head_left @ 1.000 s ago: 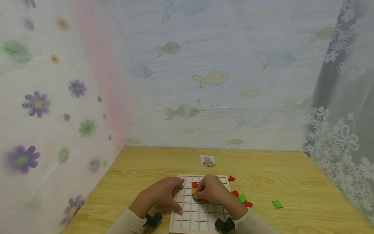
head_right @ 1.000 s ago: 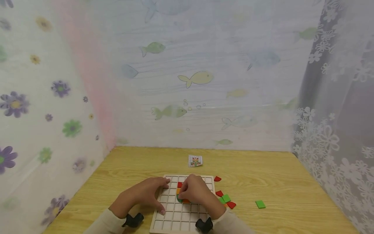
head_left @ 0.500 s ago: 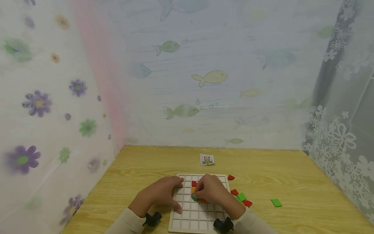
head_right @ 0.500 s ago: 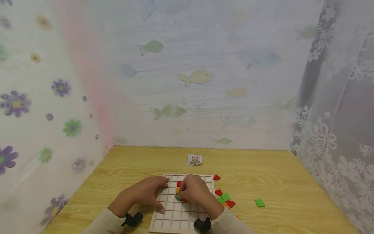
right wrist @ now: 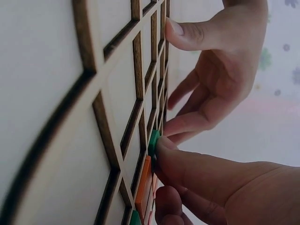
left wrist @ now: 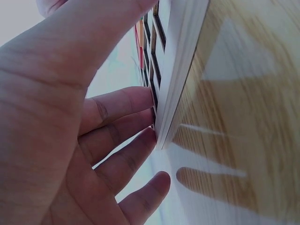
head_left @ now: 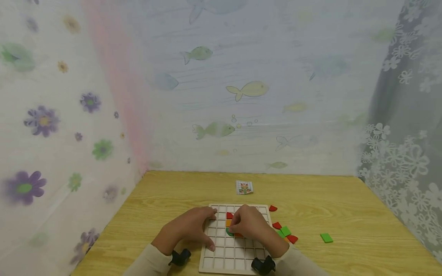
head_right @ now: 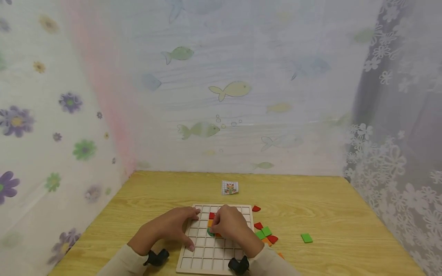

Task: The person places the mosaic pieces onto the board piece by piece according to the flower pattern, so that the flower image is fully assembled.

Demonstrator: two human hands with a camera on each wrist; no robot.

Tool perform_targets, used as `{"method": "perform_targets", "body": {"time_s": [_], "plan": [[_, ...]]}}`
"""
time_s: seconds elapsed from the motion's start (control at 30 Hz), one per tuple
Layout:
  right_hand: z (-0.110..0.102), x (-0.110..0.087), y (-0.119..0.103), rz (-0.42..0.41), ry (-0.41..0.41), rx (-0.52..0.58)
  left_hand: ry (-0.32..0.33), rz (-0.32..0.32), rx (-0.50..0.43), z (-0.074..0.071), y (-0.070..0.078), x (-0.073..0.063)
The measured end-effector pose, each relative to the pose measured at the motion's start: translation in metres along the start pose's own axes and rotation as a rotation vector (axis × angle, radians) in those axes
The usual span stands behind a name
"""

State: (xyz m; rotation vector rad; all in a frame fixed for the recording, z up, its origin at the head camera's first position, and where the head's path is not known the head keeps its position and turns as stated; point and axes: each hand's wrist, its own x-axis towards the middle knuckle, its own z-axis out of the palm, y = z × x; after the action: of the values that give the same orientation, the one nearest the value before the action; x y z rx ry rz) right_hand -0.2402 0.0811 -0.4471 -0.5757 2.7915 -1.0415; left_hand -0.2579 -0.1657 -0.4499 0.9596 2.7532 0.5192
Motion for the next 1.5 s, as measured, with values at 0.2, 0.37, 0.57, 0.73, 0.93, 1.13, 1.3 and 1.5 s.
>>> {"method": "perform_targets", "body": {"time_s": [0.2,0.37,0.57,0.73,0.93,1.13,1.3,1.5], "plan": [[0.002,0.000,0.001,0.000,-0.007,0.009,0.000,-0.002,-0.007,0.002,-0.002,0.000],[0.002,0.000,0.000,0.013,-0.022,0.006,-0.007,-0.005,-0.020,0.003,-0.003,-0.001],[0.004,-0.001,0.000,0.024,-0.032,0.005,-0.011,0.008,-0.024,0.005,-0.006,-0.004],[0.000,0.001,0.003,-0.016,-0.047,0.047,-0.001,0.007,-0.008,0.006,-0.008,-0.002],[-0.018,0.004,0.014,-0.075,-0.034,0.048,-0.001,0.004,0.017,0.005,-0.007,0.008],[-0.037,0.002,0.025,-0.030,-0.016,0.035,-0.005,-0.007,0.026,0.002,-0.006,0.011],[-0.053,-0.001,0.037,0.009,0.008,0.023,-0.010,-0.023,0.012,0.002,-0.006,0.008],[-0.075,-0.006,0.057,0.101,0.047,0.008,-0.013,-0.022,0.008,0.001,-0.005,0.004]]}}
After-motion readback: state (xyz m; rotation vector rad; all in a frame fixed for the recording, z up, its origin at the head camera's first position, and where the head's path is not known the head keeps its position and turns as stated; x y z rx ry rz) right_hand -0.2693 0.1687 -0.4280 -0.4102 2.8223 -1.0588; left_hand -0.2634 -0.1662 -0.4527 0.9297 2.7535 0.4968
